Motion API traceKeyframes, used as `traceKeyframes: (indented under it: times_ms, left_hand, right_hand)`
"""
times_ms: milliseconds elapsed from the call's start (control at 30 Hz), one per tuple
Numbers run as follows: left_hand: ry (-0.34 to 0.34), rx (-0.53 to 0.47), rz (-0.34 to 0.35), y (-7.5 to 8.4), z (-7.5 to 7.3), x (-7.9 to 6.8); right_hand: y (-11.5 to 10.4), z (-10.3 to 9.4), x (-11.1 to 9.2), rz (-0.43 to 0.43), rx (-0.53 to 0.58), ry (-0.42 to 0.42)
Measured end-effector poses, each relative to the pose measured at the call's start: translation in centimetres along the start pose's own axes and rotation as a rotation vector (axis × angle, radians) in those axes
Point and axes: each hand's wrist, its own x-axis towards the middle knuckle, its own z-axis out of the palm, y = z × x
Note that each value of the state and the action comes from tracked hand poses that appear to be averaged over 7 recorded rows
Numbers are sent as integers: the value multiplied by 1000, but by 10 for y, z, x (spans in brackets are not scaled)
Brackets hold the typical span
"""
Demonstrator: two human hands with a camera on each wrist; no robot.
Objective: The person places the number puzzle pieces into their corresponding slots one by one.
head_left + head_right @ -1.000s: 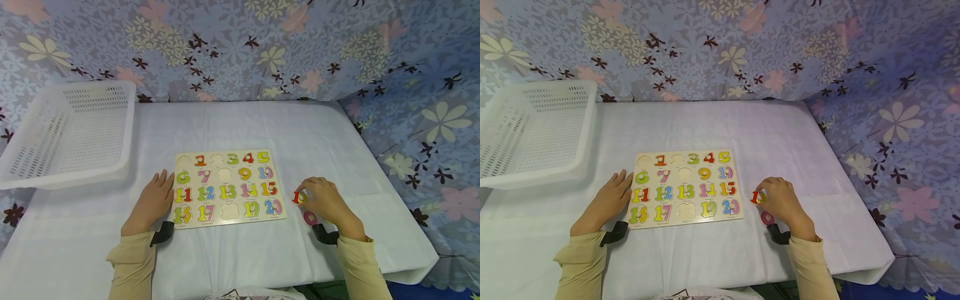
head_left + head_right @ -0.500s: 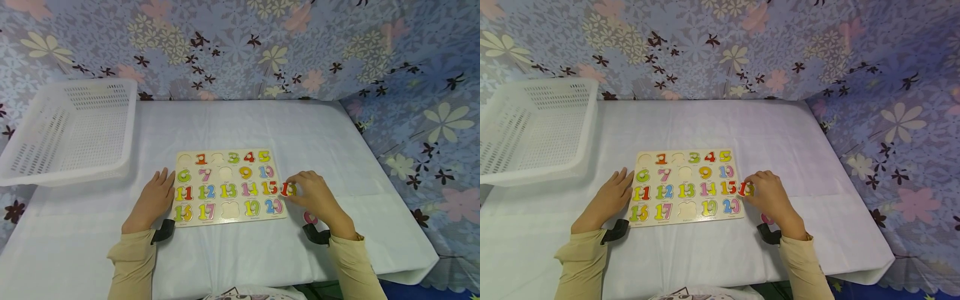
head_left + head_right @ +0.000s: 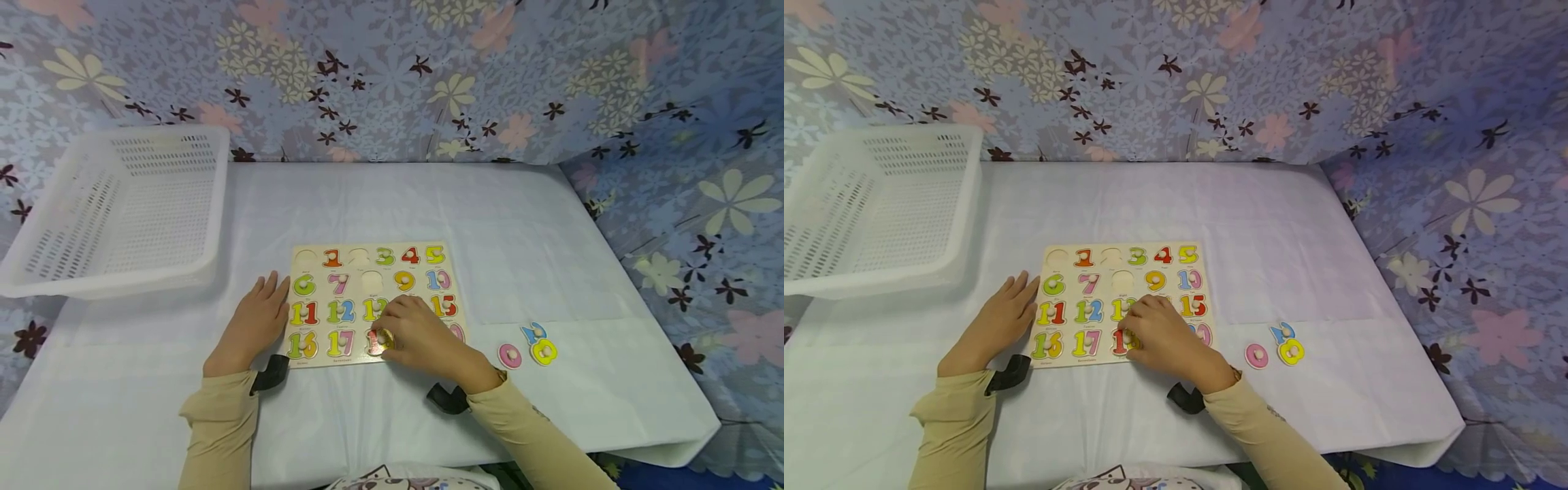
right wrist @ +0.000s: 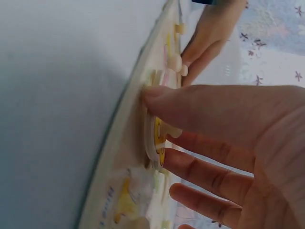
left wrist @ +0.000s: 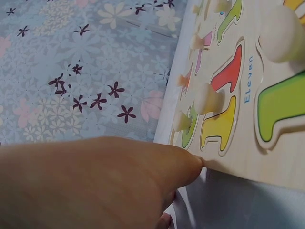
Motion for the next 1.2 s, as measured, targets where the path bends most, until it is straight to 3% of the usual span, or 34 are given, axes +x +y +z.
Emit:
traceKeyframes:
  times_ms: [467,767,1000,1200]
  left_hand:
    - [-14,-9,-12,0,-1,1]
    - [-11,19,-6,2,-1,1]
    - [-46,8,-28,4,-1,1]
    - [-32,-1,-15,4,0,0]
  right_hand:
    - [0,2,3,31,-31,-48]
    - [5,-2,-2,39,26,-6]
    - [36,-27,-33,215,35,43]
    - [75,-62,-84,484,17,20]
